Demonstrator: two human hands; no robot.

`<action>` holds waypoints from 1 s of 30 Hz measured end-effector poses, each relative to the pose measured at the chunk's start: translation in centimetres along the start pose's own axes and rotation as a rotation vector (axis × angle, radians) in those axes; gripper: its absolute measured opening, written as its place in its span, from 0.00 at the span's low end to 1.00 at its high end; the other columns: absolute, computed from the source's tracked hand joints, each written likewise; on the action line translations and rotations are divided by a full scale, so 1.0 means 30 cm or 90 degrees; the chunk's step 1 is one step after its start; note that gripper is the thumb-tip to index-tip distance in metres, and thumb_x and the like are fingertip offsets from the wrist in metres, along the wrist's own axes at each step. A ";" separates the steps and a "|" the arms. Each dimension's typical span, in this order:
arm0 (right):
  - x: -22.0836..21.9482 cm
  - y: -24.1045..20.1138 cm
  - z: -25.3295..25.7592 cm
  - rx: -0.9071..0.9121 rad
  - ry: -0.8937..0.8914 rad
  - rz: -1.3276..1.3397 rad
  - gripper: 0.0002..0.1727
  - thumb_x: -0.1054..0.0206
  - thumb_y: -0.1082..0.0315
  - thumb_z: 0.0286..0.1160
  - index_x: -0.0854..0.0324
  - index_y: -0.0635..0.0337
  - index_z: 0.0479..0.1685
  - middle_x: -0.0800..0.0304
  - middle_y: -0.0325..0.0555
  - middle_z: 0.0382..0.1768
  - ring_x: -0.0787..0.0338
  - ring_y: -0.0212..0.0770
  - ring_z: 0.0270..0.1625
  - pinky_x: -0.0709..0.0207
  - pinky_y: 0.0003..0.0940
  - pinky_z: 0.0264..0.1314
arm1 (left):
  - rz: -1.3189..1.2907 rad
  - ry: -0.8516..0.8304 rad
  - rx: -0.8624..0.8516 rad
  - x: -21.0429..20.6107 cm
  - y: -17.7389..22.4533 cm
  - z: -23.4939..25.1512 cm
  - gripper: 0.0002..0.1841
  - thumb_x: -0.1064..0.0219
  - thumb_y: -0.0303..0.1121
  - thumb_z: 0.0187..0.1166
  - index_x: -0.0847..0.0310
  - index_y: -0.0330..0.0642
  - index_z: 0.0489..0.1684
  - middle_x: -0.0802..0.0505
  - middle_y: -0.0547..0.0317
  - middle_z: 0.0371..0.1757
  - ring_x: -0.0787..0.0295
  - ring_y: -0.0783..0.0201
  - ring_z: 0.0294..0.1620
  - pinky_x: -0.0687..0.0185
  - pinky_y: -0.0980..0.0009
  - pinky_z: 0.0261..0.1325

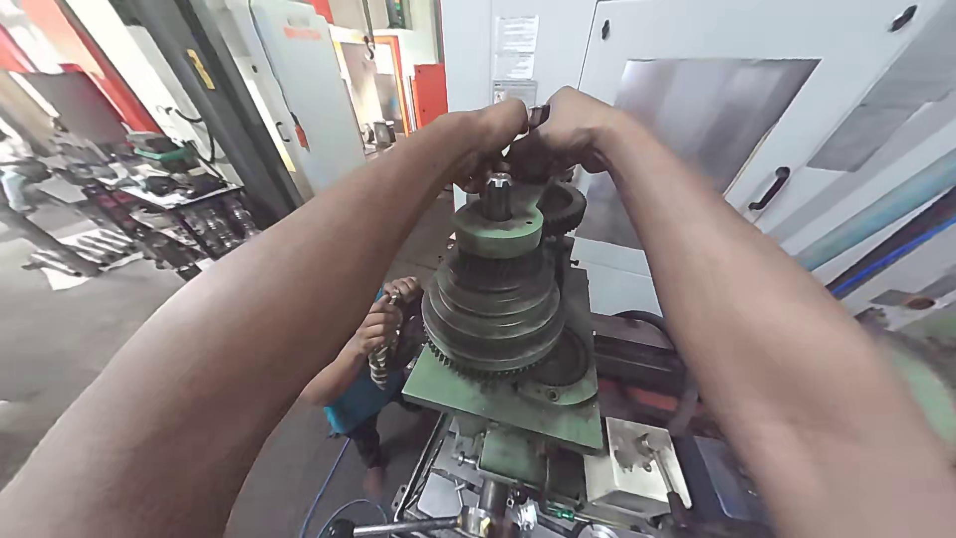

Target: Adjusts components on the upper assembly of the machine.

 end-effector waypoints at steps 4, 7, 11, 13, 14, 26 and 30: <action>0.003 -0.019 -0.019 -0.013 0.002 0.055 0.22 0.19 0.51 0.62 0.15 0.58 0.46 0.12 0.43 0.33 0.13 0.36 0.30 0.16 0.37 0.36 | -0.053 0.001 -0.009 -0.003 -0.002 -0.007 0.23 0.53 0.57 0.85 0.25 0.50 0.35 0.26 0.63 0.22 0.38 0.68 0.16 0.38 0.70 0.21; 0.002 -0.014 0.003 -0.034 -0.032 0.084 0.25 0.21 0.51 0.66 0.18 0.58 0.54 0.13 0.45 0.40 0.13 0.38 0.37 0.18 0.40 0.42 | -0.087 -0.021 -0.004 0.000 -0.009 -0.001 0.24 0.54 0.60 0.85 0.22 0.51 0.43 0.23 0.62 0.25 0.35 0.67 0.18 0.37 0.70 0.22; -0.015 -0.008 0.026 -0.032 -0.058 0.095 0.25 0.22 0.47 0.65 0.16 0.56 0.53 0.13 0.42 0.39 0.14 0.36 0.37 0.18 0.39 0.41 | -0.106 -0.021 -0.026 -0.006 -0.013 -0.017 0.26 0.56 0.60 0.86 0.19 0.54 0.55 0.15 0.59 0.37 0.27 0.66 0.25 0.34 0.69 0.26; -0.014 -0.005 0.027 -0.023 -0.066 0.100 0.21 0.24 0.49 0.67 0.15 0.55 0.48 0.13 0.40 0.36 0.14 0.35 0.34 0.19 0.37 0.37 | -0.115 -0.027 -0.023 -0.008 -0.011 -0.025 0.27 0.56 0.62 0.86 0.18 0.52 0.52 0.16 0.59 0.35 0.27 0.66 0.25 0.33 0.68 0.27; -0.016 -0.006 0.026 -0.018 -0.071 0.104 0.20 0.26 0.49 0.69 0.16 0.55 0.48 0.13 0.40 0.35 0.14 0.34 0.33 0.19 0.37 0.36 | -0.116 -0.024 -0.017 -0.005 -0.013 -0.023 0.28 0.56 0.63 0.86 0.18 0.51 0.48 0.17 0.59 0.32 0.29 0.66 0.23 0.33 0.69 0.25; 0.014 -0.044 -0.037 -0.083 0.078 -0.090 0.27 0.28 0.43 0.70 0.15 0.62 0.45 0.14 0.53 0.42 0.14 0.48 0.41 0.23 0.55 0.43 | -0.111 -0.043 -0.092 -0.010 -0.021 0.035 0.26 0.61 0.58 0.89 0.18 0.56 0.51 0.22 0.66 0.23 0.40 0.70 0.15 0.43 0.73 0.20; 0.005 -0.028 -0.014 -0.088 0.057 -0.044 0.27 0.28 0.44 0.69 0.17 0.60 0.53 0.13 0.52 0.44 0.13 0.46 0.39 0.19 0.50 0.39 | -0.040 -0.043 -0.102 0.007 -0.031 0.053 0.28 0.63 0.60 0.89 0.19 0.57 0.62 0.16 0.61 0.32 0.36 0.68 0.18 0.37 0.70 0.21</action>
Point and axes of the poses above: each hand's wrist, its own z-axis towards the middle knuckle, its own x-axis out of the back of the hand, y = z × x, the point moved 4 cm from there along z, towards the middle knuckle
